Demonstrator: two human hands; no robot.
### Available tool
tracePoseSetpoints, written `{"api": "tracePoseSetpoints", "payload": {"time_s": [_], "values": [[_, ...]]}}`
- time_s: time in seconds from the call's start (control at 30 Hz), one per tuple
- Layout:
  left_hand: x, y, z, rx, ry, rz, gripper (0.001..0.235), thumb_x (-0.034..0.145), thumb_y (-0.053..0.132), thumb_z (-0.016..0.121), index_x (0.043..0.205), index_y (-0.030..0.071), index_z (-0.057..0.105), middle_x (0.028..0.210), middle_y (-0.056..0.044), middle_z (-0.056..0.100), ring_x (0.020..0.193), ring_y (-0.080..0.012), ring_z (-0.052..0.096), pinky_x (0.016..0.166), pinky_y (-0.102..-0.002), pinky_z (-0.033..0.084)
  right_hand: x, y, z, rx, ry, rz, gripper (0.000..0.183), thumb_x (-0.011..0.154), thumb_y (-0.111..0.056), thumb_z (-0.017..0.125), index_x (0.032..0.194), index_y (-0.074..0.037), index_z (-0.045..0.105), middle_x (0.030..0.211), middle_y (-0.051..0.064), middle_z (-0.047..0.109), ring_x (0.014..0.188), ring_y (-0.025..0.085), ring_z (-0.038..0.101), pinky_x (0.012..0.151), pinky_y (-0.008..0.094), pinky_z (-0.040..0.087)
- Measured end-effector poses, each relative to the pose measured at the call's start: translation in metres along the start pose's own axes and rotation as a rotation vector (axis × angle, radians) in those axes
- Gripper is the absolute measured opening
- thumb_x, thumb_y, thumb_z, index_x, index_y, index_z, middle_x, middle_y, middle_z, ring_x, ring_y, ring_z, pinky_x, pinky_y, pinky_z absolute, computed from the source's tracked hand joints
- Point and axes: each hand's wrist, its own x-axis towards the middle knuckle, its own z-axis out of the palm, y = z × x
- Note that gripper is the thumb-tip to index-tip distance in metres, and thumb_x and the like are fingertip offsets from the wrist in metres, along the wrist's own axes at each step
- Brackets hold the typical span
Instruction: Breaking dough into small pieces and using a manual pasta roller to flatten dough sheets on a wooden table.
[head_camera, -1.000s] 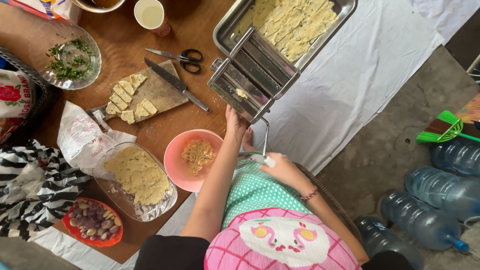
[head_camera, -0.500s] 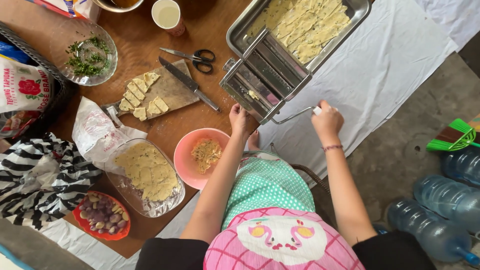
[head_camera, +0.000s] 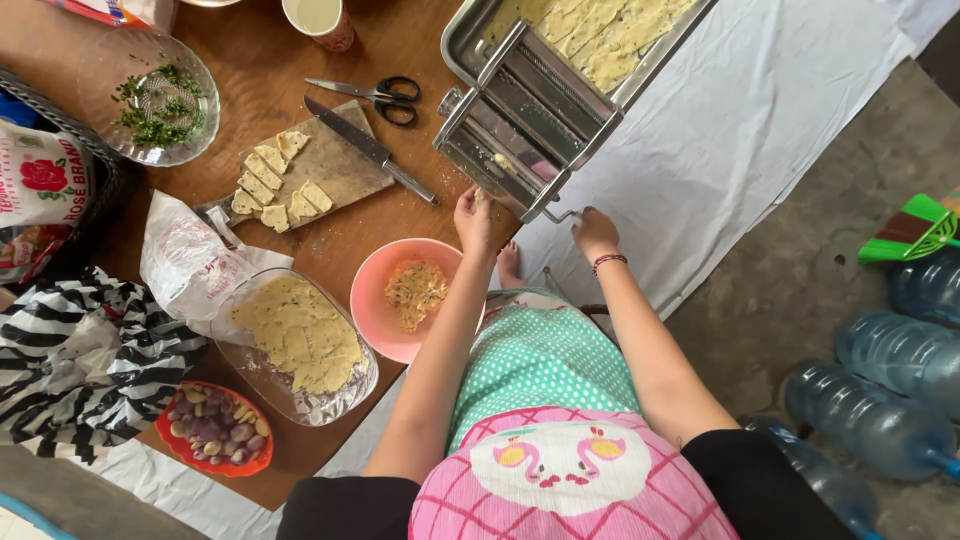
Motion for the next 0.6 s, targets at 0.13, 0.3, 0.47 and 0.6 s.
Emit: {"api": "tracePoseSetpoints", "payload": {"time_s": [0.13,0.3,0.47,0.6], "values": [[0.015,-0.008,-0.001,-0.054,-0.042,-0.146,0.035,0.090,0.031,0.073,0.121,0.014,0.068,0.095,-0.004,0.071,0.082,-0.0145,0.065,0.066,-0.028,0.053,-0.026,-0.014,0.029,0.059,-0.110,-0.031,0.037,0.098,-0.027,0.059,0.125,-0.003,0.067,0.114,0.024,0.072,0.114,0.043,0.068,0.093,0.057,0.056],[0.057,-0.040,-0.002,0.042,-0.021,-0.104,0.019,0.091,0.033,0.073,0.097,0.015,0.071,0.083,-0.001,0.065,0.069,-0.0122,0.063,0.054,-0.023,0.048,-0.129,-0.065,-0.003,0.043,-0.437,-0.128,0.044,0.094,-0.034,0.062,0.116,0.002,0.073,0.113,0.027,0.073,0.113,0.042,0.069,0.092,0.052,0.058],[0.040,-0.030,0.007,-0.044,-0.039,-0.096,0.020,0.095,0.027,0.069,0.104,0.010,0.068,0.091,-0.003,0.068,0.076,-0.0137,0.064,0.064,-0.026,0.051,-0.223,-0.092,-0.115,0.298,-0.545,-0.127,0.048,0.088,-0.034,0.069,0.101,0.012,0.072,0.097,0.030,0.073,0.094,0.038,0.071,0.078,0.047,0.054],[0.019,-0.006,0.016,0.030,-0.125,-0.078,0.023,0.092,0.013,0.066,0.113,0.005,0.073,0.097,-0.007,0.074,0.081,-0.0154,0.067,0.069,-0.029,0.056,-0.250,-0.069,-0.214,0.548,-0.158,-0.225,0.039,0.090,-0.029,0.075,0.083,0.009,0.067,0.070,0.025,0.063,0.073,0.029,0.059,0.069,0.044,0.049]]}}
